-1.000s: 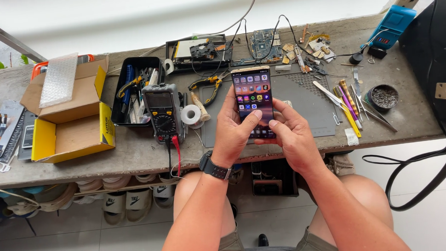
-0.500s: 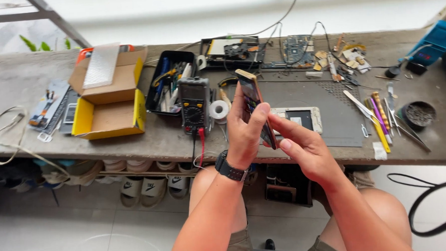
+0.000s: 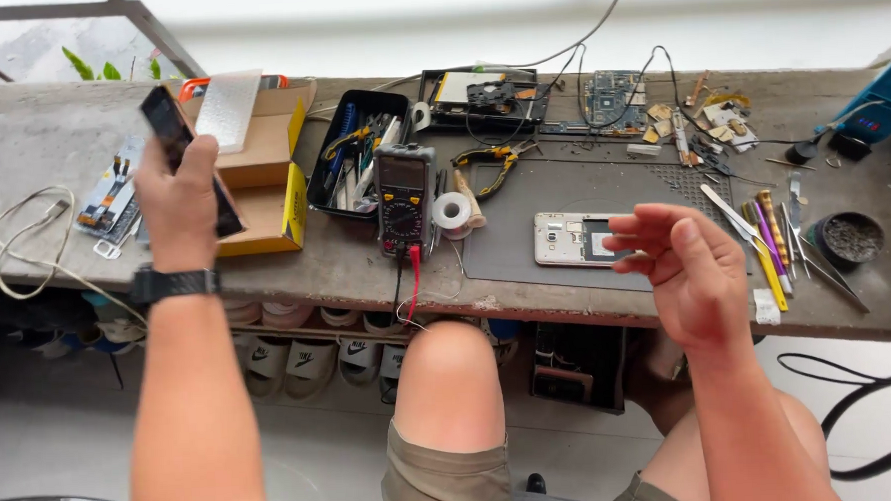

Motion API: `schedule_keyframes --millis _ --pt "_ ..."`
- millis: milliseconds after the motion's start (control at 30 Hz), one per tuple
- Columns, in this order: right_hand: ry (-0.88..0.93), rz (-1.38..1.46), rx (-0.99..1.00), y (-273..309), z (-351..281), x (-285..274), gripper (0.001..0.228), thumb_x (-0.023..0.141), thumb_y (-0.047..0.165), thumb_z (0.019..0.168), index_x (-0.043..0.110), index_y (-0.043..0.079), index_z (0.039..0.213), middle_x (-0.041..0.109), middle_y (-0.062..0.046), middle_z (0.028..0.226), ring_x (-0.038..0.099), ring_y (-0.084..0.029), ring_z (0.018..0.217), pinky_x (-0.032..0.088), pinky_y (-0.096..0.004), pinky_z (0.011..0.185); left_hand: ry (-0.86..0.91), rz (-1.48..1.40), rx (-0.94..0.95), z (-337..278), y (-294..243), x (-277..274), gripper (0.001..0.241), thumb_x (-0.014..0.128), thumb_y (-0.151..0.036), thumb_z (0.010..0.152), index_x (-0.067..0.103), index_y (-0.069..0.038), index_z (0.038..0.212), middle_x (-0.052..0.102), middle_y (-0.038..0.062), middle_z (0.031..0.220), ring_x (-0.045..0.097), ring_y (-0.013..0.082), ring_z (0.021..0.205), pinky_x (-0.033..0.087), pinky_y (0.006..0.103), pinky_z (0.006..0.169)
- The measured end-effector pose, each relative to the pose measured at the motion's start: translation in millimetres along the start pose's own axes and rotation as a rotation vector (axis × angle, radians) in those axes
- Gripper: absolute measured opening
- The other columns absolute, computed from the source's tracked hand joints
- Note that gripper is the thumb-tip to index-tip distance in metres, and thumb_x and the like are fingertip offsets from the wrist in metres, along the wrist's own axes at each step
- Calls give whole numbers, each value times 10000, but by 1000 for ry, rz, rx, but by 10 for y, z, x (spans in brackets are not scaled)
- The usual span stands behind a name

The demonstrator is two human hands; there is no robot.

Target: Disassembling a mobile phone by removing internal screws and components using a precision screwdriver and tweezers on a workbench.

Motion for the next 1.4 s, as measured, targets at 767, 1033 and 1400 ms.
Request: schedule_keyframes --millis 767,1033,1400 --pt "-404 -196 118 334 80 -240 236 571 275 1163 729 101 1186 799 -103 1047 784 -203 886 622 -258 694 320 1000 -317 5 -2 292 1108 783 -597 878 322 77 1627 423 359 1517 441 554 1404 435 629 1134" --pt "-398 -281 117 290 90 -271 260 552 267 1171 733 80 1178 805 -133 1056 775 -202 865 602 -257 666 77 660 659 -958 -1866 1085 525 876 -244 1056 665 82 1409 697 275 1234 641 442 1115 527 555 945" --pt "-395 -544 32 342 93 -677 159 679 108 1098 777 48 1208 819 -164 986 797 -188 848 661 -290 666 930 503 713 -2529 -1662 3455 880 889 -419 847 554 -90 1591 624 213 1420 566 448 1380 485 559 1111"
Point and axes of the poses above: each hand's wrist, its own z-axis towards the middle knuckle, its own x-axis out of the palm, y = z × x, the point moved 5 cm from there along z, towards the middle knuckle
